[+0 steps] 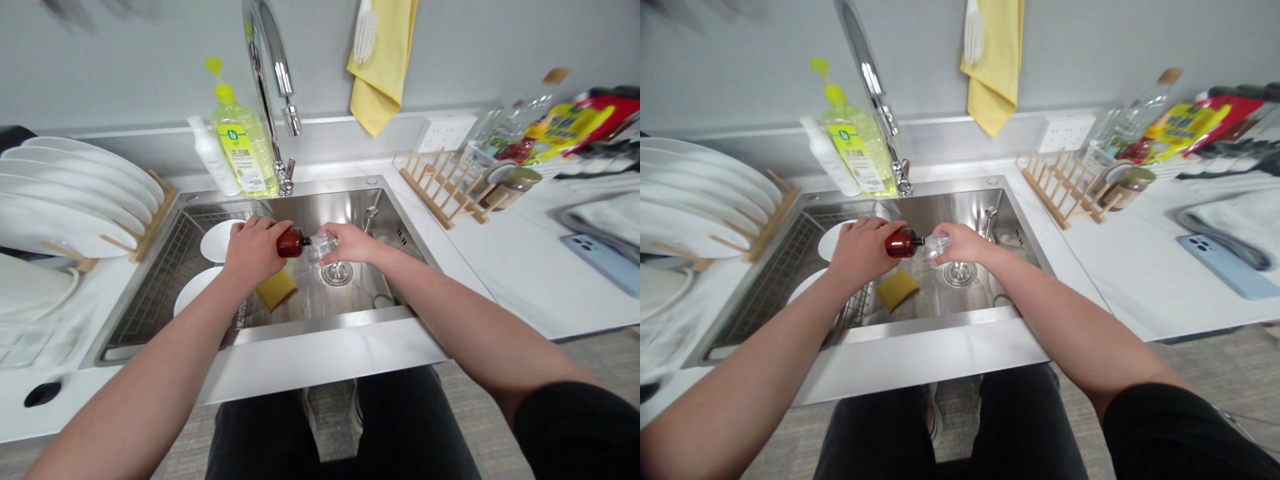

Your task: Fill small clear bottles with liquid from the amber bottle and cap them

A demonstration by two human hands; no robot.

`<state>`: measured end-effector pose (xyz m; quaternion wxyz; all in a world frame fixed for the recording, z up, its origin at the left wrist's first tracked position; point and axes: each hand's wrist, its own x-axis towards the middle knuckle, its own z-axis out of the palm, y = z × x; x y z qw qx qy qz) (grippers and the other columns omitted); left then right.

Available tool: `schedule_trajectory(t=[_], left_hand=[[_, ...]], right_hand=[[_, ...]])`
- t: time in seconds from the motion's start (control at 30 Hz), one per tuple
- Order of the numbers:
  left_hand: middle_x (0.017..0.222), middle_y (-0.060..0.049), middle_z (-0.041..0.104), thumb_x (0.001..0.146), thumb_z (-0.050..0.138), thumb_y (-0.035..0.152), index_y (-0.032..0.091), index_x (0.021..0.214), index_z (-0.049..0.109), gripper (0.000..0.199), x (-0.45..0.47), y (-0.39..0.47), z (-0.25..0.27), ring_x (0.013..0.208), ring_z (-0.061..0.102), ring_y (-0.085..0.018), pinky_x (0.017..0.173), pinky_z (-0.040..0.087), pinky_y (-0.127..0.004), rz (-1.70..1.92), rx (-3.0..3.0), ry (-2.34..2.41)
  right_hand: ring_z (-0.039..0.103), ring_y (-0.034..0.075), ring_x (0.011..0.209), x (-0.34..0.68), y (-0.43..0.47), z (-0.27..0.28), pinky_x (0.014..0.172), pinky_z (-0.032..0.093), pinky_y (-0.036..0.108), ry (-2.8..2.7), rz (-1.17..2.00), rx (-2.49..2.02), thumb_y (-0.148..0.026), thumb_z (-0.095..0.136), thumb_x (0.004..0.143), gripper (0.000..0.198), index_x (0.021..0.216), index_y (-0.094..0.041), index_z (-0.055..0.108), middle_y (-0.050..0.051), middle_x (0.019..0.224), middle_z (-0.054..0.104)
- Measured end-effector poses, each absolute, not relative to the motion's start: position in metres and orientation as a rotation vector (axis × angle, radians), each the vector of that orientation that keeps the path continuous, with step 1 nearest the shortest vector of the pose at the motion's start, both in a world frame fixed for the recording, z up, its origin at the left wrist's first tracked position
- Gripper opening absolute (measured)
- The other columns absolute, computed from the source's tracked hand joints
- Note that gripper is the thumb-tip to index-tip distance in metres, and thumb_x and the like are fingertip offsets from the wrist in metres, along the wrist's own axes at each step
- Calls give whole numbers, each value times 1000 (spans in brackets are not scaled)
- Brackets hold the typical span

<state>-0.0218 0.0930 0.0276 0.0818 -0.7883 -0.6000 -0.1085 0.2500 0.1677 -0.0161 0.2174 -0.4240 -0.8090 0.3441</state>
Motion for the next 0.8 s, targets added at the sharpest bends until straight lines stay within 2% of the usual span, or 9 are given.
schedule_trajectory(t=[0.5, 0.8], left_hand=[[143, -17, 77, 96, 73, 40, 33, 161, 69, 66, -20, 90, 31, 138, 63, -48, 112, 42, -64, -321, -2336, -1828], [141, -17, 77, 97, 72, 40, 32, 159, 70, 62, -20, 90, 31, 136, 63, -48, 112, 41, -64, -339, -2333, -1805]], right_hand=[[79, 29, 109, 250, 168, -16, 92, 57, 34, -2225, 1005, -1144, -32, 106, 66, 64, 123, -24, 77, 2, 119, 84], [78, 28, 108, 251, 169, -17, 93, 56, 34, -2223, 1022, -1122, -33, 106, 65, 65, 123, -23, 77, 2, 118, 84]])
